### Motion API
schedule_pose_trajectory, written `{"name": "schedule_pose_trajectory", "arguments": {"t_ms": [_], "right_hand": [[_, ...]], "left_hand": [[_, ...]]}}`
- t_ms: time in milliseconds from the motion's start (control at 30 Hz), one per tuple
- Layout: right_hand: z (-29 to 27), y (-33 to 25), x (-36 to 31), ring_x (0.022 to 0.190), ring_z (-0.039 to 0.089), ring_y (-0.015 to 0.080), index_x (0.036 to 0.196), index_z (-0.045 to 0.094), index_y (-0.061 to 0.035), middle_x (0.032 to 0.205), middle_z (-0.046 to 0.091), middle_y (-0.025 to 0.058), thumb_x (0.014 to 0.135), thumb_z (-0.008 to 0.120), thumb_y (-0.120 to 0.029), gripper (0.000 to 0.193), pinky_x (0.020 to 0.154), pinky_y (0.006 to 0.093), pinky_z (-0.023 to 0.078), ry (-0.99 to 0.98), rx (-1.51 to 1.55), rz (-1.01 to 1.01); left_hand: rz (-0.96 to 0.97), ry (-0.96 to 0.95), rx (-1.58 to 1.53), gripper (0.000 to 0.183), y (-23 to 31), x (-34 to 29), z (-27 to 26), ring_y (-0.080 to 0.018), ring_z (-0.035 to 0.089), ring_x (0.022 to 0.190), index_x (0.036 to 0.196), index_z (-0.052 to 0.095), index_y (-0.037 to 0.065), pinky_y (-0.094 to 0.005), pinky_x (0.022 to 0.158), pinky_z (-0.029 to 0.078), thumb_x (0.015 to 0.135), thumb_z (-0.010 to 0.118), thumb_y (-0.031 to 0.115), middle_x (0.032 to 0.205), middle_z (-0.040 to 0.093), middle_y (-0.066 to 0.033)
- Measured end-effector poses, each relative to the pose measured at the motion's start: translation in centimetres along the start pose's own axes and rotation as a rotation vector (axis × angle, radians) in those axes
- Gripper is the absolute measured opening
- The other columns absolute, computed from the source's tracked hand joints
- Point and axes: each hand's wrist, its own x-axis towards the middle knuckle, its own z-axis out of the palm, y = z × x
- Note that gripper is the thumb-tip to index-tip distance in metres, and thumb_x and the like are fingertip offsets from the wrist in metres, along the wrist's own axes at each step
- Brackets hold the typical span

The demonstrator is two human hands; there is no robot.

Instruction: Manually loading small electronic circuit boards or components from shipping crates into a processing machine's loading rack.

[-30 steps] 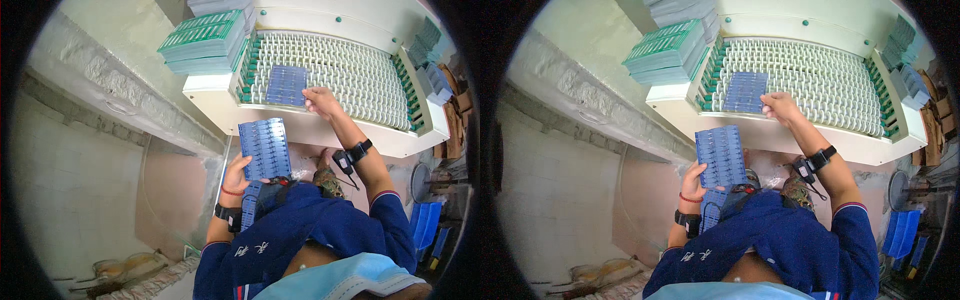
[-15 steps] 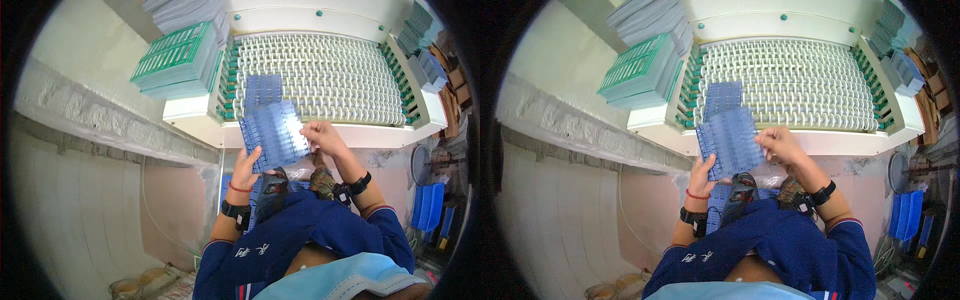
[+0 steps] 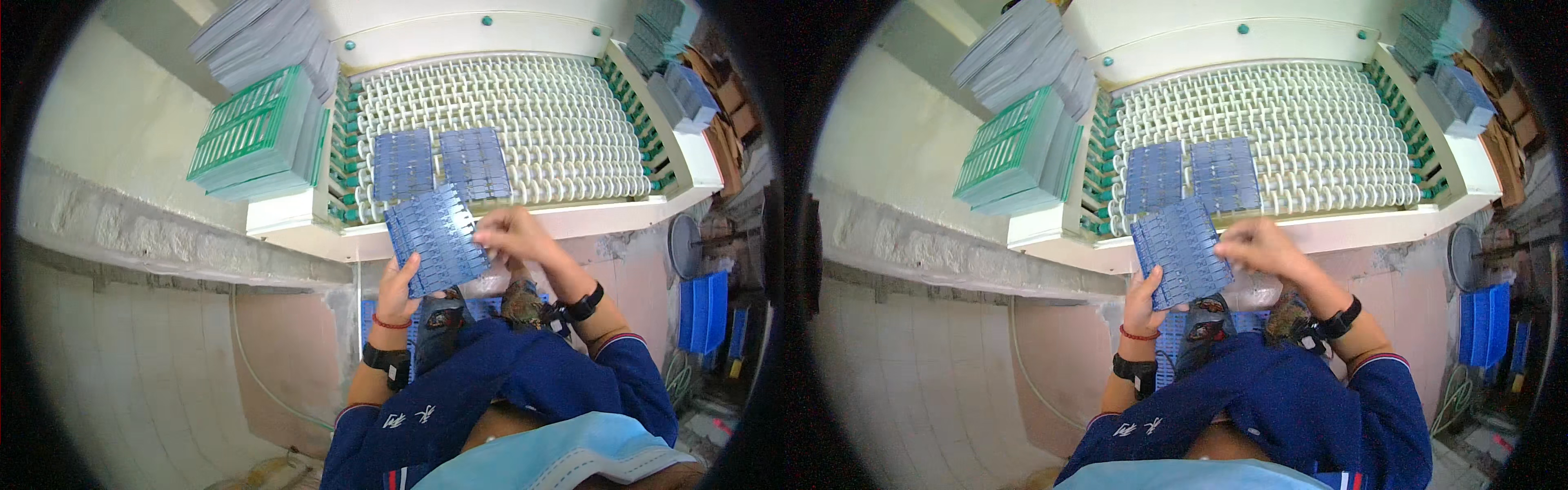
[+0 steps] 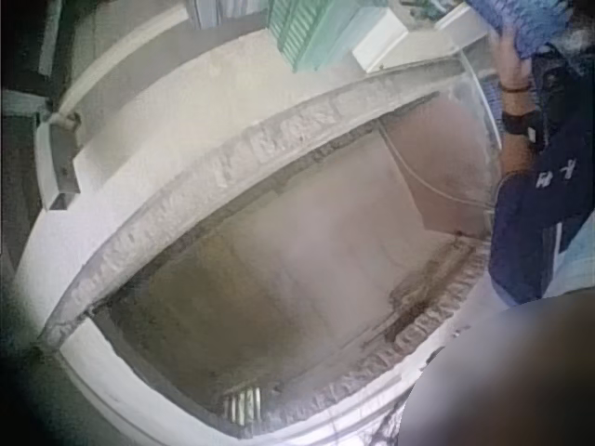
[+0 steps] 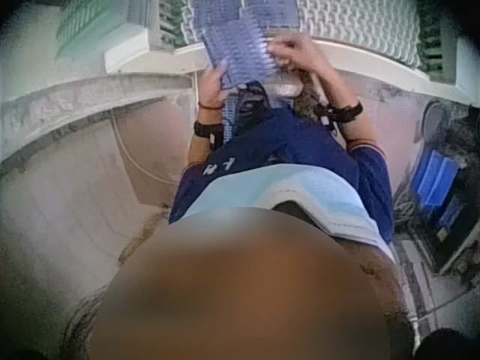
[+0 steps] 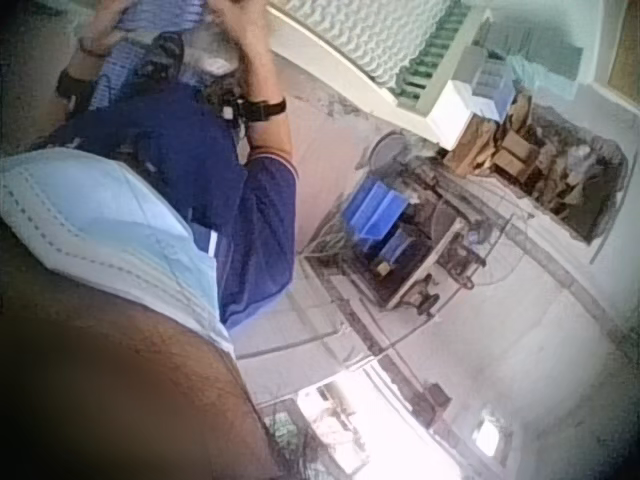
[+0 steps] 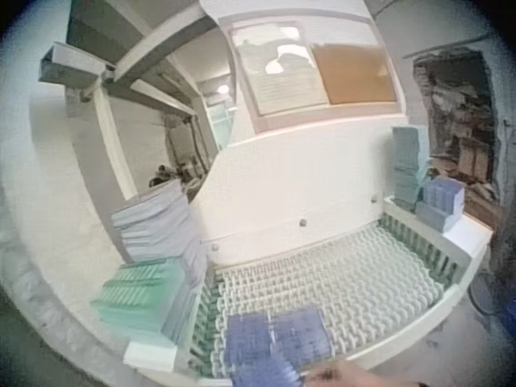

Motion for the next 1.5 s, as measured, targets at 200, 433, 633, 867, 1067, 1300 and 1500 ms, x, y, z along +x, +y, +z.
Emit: {"name": "schedule_pose_trajectory", "arguments": {"t_ms": [200,433,633,867,1067,1300,1500], "right_hand": [[-6.5,2.2,1.3,0.047,0.052,0.0074,0.082,0.063,0.0024,0.065,0.060,0.0051,0.082,0.063,-0.013,0.016,0.037,0.0204,0.042,0.266,0.293,0.010],[-15.3,4.4,3.7,0.050,0.057,0.0191,0.084,0.066,0.0013,0.060,0.061,0.0093,0.076,0.068,-0.027,0.029,0.050,0.0329,0.045,0.655,-0.542,-0.043],[-7.4,4.4,0.5,0.063,0.061,0.0160,0.090,0.066,-0.0021,0.074,0.066,0.0082,0.074,0.070,-0.037,0.038,0.058,0.0309,0.050,0.348,-0.243,-0.216],[-8.3,4.5,-1.9,0.060,0.050,0.0046,0.086,0.065,-0.0024,0.070,0.059,-0.0018,0.084,0.061,-0.022,0.020,0.053,0.0196,0.041,0.297,0.124,-0.021],[-25.3,7.2,0.0,0.052,0.056,0.0161,0.087,0.067,0.0006,0.062,0.061,0.0050,0.078,0.065,-0.027,0.029,0.049,0.0296,0.045,0.848,-0.213,0.020],[-23.2,6.5,0.8,0.066,0.061,0.0319,0.089,0.068,-0.0057,0.077,0.066,0.0118,0.074,0.066,-0.029,0.028,0.064,0.0371,0.047,1.052,-0.989,-0.122],[-5.8,2.0,-2.4,0.062,0.061,0.0157,0.092,0.064,-0.0009,0.073,0.064,0.0055,0.077,0.069,-0.031,0.033,0.050,0.0261,0.050,-0.016,0.045,0.007]], "left_hand": [[0.018,-0.083,-0.056,0.030,-0.2,0.9,1.3,-0.0254,0.062,0.082,0.116,0.043,-0.003,-0.0375,0.058,0.057,0.090,0.047,0.012,0.104,0.057,-0.0155],[-0.039,-0.029,-0.091,0.039,-1.2,0.7,2.0,-0.0305,0.063,0.081,0.120,0.039,-0.006,-0.0373,0.050,0.058,0.090,0.045,0.018,0.107,0.054,-0.0205],[-0.055,-0.058,-0.024,0.032,-2.1,1.4,2.9,-0.0264,0.062,0.086,0.117,0.042,-0.005,-0.0378,0.064,0.057,0.089,0.049,0.011,0.106,0.056,-0.0170],[-0.006,-0.041,0.027,0.036,-2.4,1.8,3.0,-0.0259,0.062,0.086,0.118,0.040,-0.006,-0.0386,0.062,0.057,0.089,0.049,0.013,0.108,0.055,-0.0169],[-0.106,-0.212,-0.164,0.040,-0.8,0.5,3.0,-0.0318,0.061,0.087,0.120,0.037,-0.008,-0.0445,0.059,0.057,0.087,0.047,0.013,0.109,0.053,-0.0217],[-0.062,-0.122,-0.081,0.037,-2.0,0.1,2.1,-0.0327,0.062,0.082,0.118,0.038,-0.008,-0.0411,0.055,0.058,0.087,0.047,0.009,0.108,0.053,-0.0228],[-0.046,-0.094,-0.026,0.033,-1.9,-0.1,2.1,-0.0288,0.063,0.078,0.116,0.040,-0.006,-0.0373,0.053,0.058,0.088,0.049,0.008,0.106,0.055,-0.0204]]}}
